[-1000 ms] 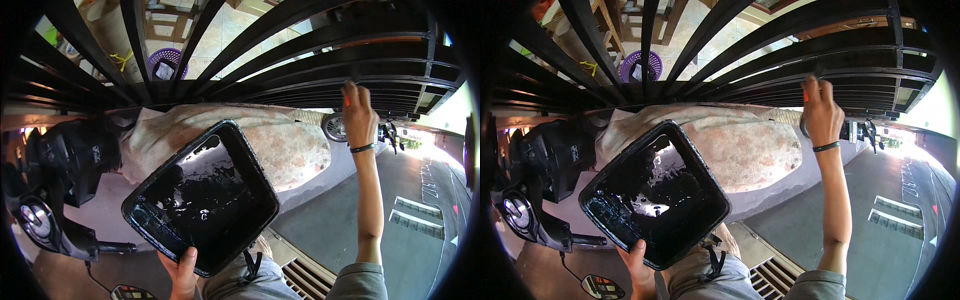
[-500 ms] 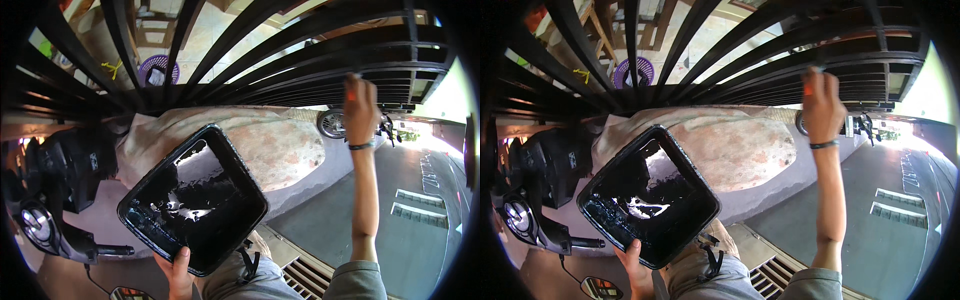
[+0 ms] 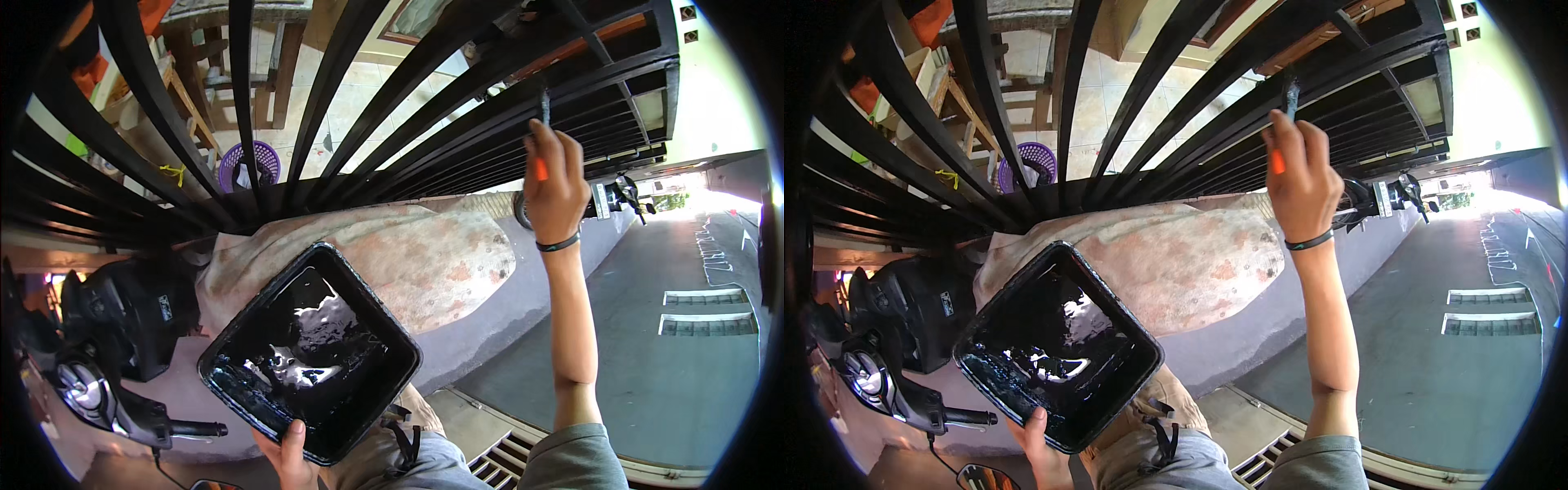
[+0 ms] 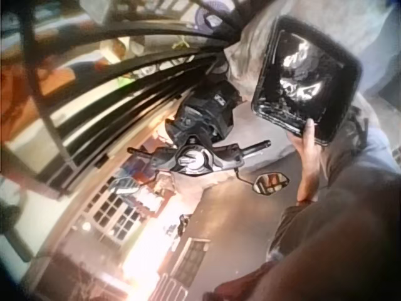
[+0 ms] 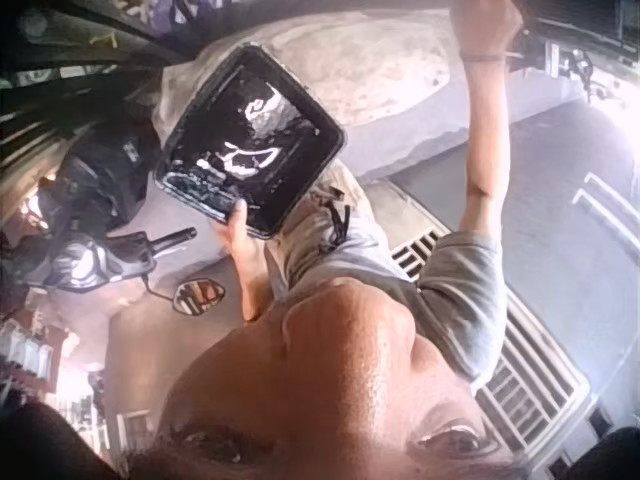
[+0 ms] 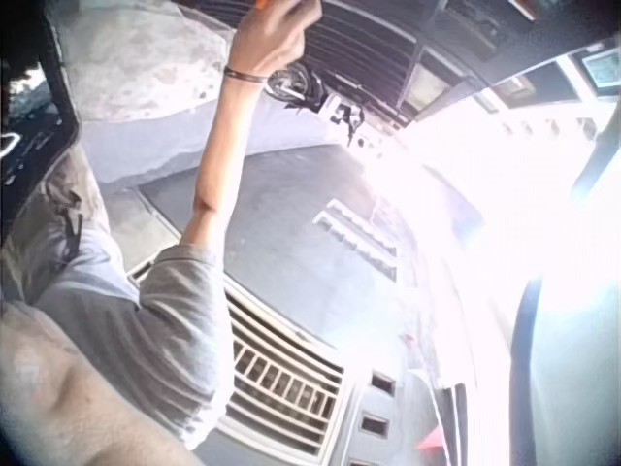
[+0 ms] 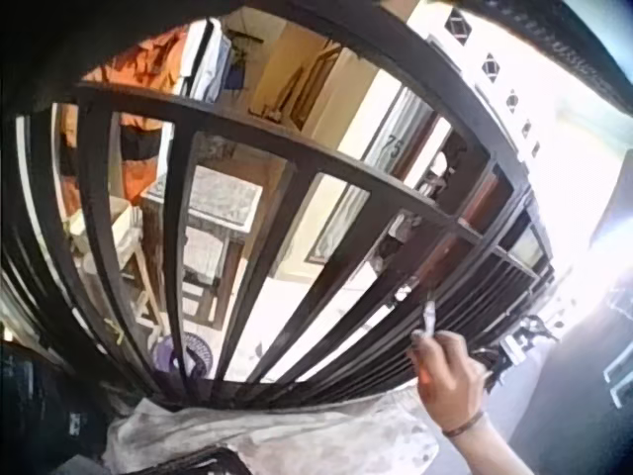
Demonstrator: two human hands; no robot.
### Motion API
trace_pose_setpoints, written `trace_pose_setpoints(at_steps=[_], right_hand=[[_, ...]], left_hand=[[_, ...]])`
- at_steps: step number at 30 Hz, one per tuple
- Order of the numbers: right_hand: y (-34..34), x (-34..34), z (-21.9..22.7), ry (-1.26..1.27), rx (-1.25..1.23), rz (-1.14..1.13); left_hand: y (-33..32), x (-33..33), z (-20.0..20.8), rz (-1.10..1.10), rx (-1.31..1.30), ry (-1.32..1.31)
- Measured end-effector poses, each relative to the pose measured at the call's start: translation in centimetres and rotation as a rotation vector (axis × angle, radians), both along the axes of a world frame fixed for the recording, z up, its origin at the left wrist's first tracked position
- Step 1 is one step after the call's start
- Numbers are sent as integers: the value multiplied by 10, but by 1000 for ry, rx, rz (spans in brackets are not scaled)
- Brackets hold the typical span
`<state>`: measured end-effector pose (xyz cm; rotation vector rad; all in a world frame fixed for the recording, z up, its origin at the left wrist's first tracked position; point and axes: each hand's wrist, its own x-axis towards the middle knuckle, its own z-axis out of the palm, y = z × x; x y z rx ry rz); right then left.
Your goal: The person is painting a black metal gate and its support bars using a brush and a container of black paint.
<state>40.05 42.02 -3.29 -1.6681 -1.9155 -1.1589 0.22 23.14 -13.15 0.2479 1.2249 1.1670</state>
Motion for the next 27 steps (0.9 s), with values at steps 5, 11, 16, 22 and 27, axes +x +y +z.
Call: trace_pose_setpoints(at_steps=[5,11,16,22,27], right_hand=[[-5,19,-39,-7,-373,-125],[22,32,-6,302,-180,65],[21,5,56,134,88,30],[14,10,29,-209,-207,-222],[15,-3,51,-191,-169,-124]], left_hand=[[1,7,13,-40,18,-42],[-6,8,14,-35,-25,-31],[-12,11,7,-13,12,-45],[-13,7,5,-17,-14,-80],[-16,4,2,22,-22,-74]])
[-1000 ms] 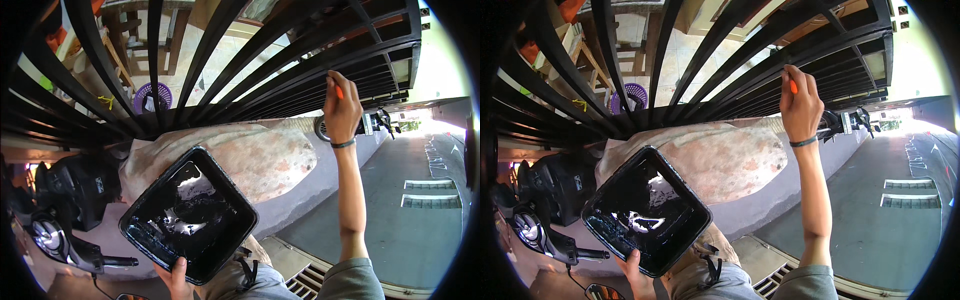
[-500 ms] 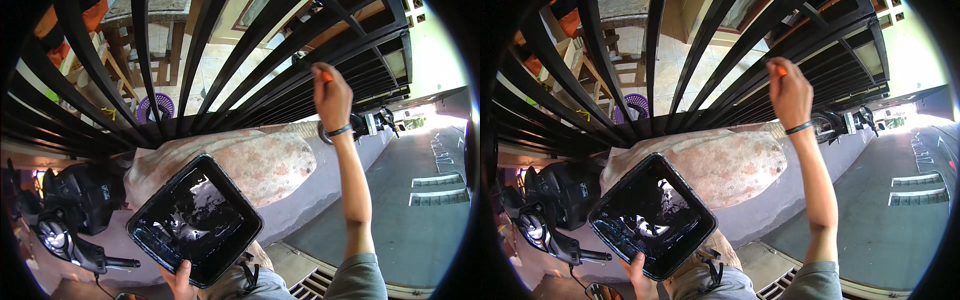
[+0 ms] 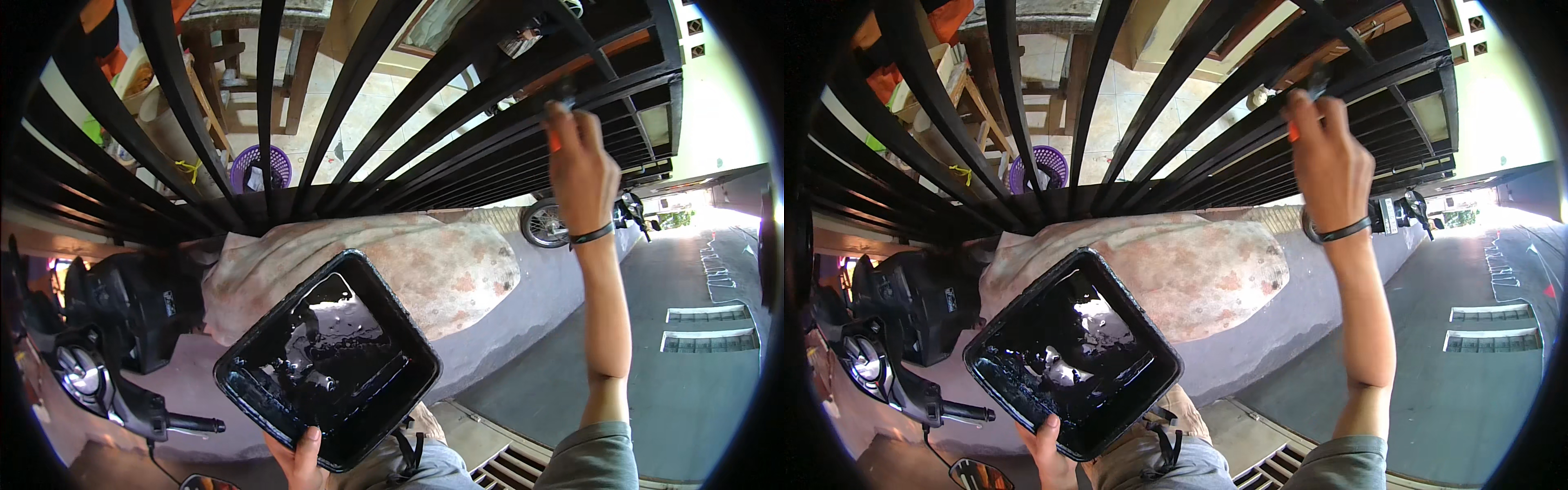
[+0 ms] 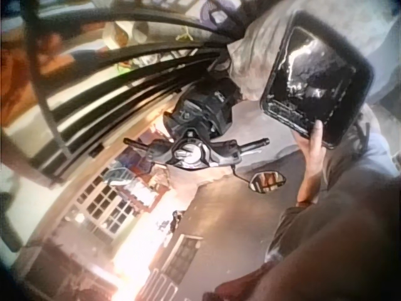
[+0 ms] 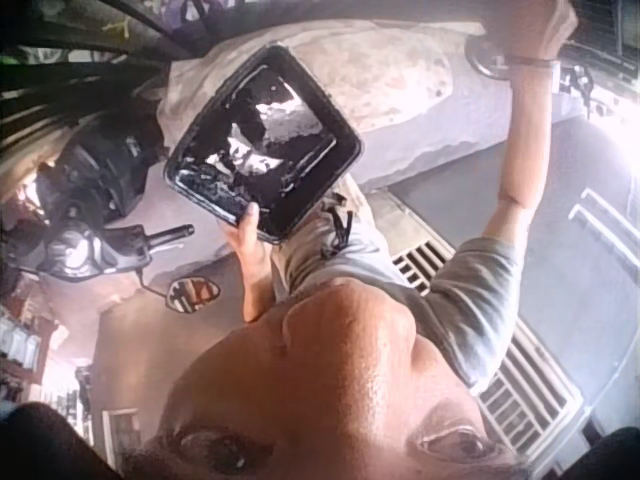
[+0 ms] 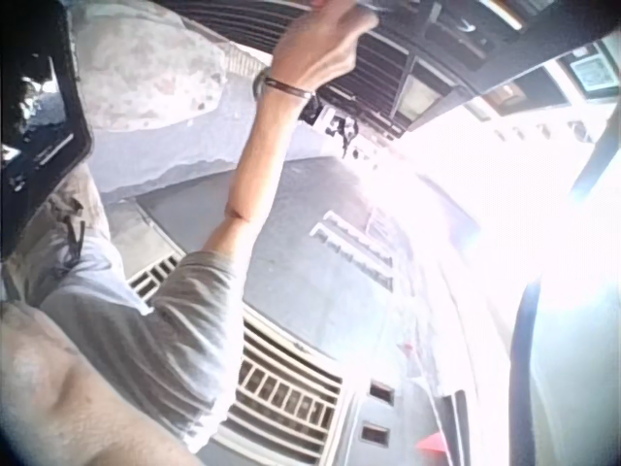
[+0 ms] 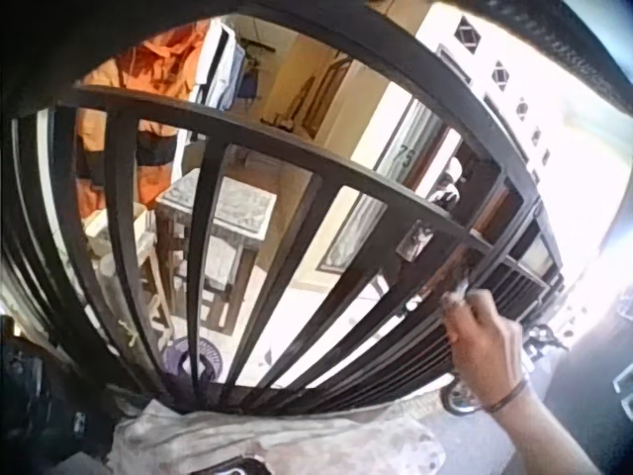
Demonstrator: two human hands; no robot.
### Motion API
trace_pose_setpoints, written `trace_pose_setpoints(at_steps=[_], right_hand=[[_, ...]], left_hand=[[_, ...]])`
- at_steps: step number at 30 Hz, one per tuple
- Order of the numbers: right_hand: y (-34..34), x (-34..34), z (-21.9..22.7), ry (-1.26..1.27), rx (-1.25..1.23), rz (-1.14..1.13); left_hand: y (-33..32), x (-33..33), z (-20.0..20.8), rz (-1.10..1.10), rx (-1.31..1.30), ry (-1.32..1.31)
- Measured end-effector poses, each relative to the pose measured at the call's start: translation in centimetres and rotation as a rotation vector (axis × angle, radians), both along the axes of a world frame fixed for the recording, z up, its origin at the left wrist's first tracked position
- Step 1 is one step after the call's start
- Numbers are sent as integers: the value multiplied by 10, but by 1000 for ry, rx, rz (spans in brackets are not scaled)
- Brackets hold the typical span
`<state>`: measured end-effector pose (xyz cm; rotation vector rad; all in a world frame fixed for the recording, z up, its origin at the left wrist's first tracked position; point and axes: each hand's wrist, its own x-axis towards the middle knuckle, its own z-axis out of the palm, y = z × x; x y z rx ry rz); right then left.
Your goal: The person is painting a black metal gate and its support bars using a brush and a container of black paint.
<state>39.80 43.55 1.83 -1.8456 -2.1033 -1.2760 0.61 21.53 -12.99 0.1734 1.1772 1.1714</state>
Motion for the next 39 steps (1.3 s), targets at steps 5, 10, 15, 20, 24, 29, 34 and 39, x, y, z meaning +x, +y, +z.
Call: trace_pose_setpoints(at_steps=[5,10,15,20,24,29,34,39], right_hand=[[2,13,15,-103,-87,-59],[6,2,35,-199,-39,-97],[-7,1,27,-180,-22,-112],[-6,15,10,-152,-84,-72],[-1,22,-65,-101,-260,-47],[-2,13,-135,205,-309,-13],[17,21,-100,577,-65,62],[10,6,-85,196,-56,101]], left_hand=[[3,-4,-2,-22,38,-29],[3,-7,-2,-7,11,-37],[1,-11,-6,13,-17,-28],[2,-12,-7,19,1,-30],[6,-15,0,10,14,-34],[3,-15,0,-15,-7,12],[1,-15,0,-13,30,-8],[-9,-8,-10,-35,83,95]])
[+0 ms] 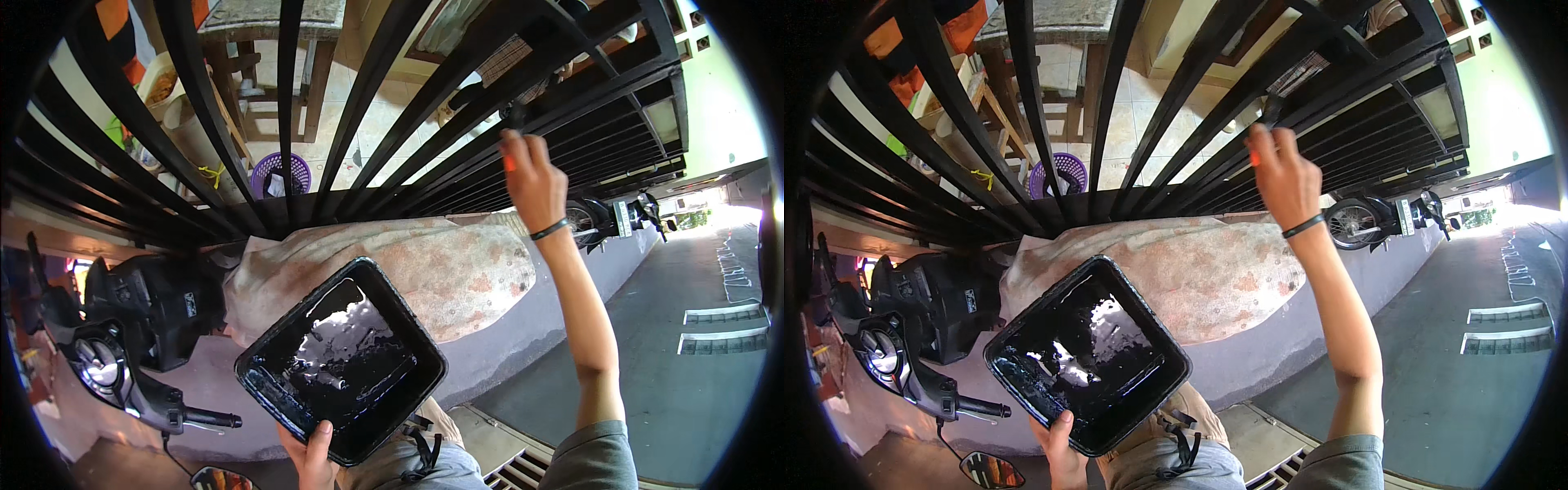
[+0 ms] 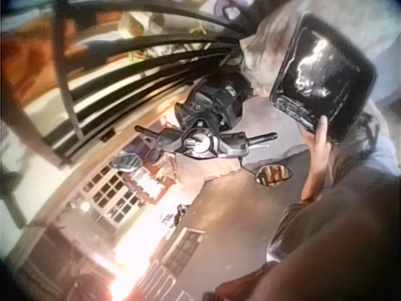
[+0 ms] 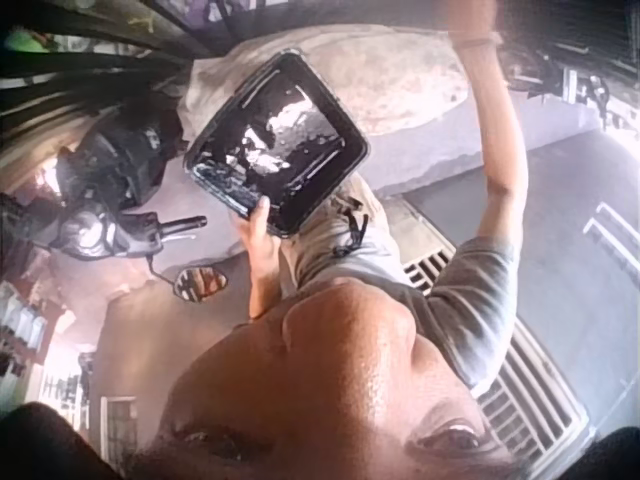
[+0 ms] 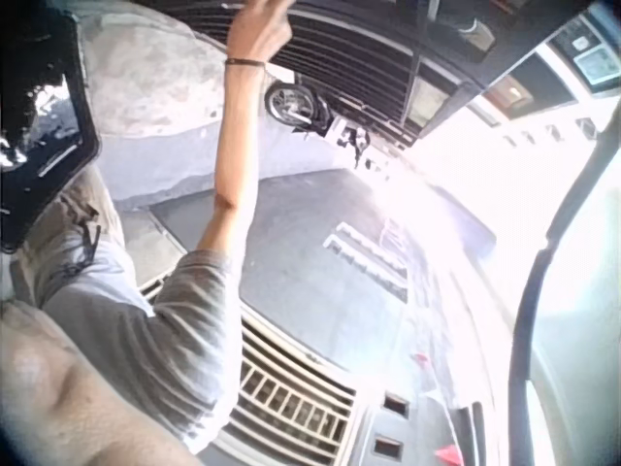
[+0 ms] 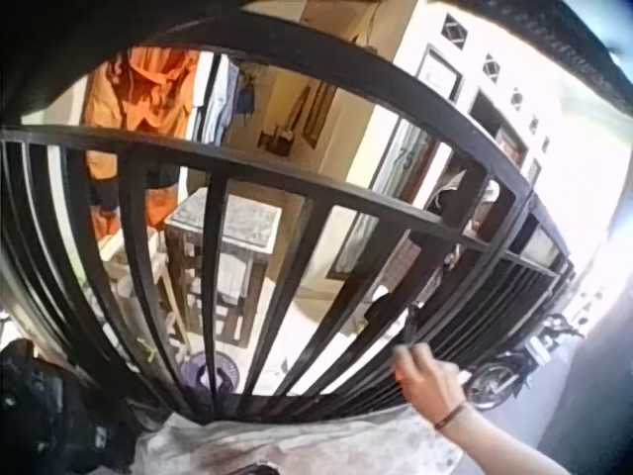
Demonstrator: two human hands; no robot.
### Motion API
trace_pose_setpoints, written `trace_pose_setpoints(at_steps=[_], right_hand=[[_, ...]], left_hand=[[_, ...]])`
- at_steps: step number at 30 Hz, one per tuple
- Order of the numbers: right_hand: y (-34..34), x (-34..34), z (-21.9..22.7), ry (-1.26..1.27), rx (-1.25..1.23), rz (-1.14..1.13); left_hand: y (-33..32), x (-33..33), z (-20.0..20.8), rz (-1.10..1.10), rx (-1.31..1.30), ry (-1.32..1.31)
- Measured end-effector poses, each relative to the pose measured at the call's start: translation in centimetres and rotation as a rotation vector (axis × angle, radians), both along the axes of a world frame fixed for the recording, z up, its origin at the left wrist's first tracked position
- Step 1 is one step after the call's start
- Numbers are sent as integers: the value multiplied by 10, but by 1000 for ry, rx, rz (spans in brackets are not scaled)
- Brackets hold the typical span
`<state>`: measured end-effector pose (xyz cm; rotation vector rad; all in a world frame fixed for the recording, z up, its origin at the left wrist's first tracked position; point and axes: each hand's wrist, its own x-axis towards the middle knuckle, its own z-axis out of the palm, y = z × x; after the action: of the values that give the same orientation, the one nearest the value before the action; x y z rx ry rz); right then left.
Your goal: The person is painting a black metal gate and its support bars using a brush and a container of black paint.
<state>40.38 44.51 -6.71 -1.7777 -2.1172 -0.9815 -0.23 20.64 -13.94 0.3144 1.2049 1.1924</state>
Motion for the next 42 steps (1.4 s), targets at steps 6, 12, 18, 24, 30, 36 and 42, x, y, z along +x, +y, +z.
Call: trace_pose_setpoints(at_steps=[6,12,18,24,30,36,42], right_hand=[[-4,24,-59,239,-263,-13],[-35,34,1,363,15,55],[-209,57,58,505,185,12],[-475,153,69,1167,519,-551],[-675,201,57,1258,993,-789],[-796,255,84,1268,1227,-935],[-835,347,100,1111,1411,-1052]], left_hand=[[0,19,20,-17,38,-38],[-18,44,29,-123,65,-116],[-53,103,45,-227,108,-133],[-113,219,70,-383,103,-180],[-183,355,79,-642,42,-271],[-230,498,95,-946,-52,-285],[-258,648,104,-1148,-89,-280]])
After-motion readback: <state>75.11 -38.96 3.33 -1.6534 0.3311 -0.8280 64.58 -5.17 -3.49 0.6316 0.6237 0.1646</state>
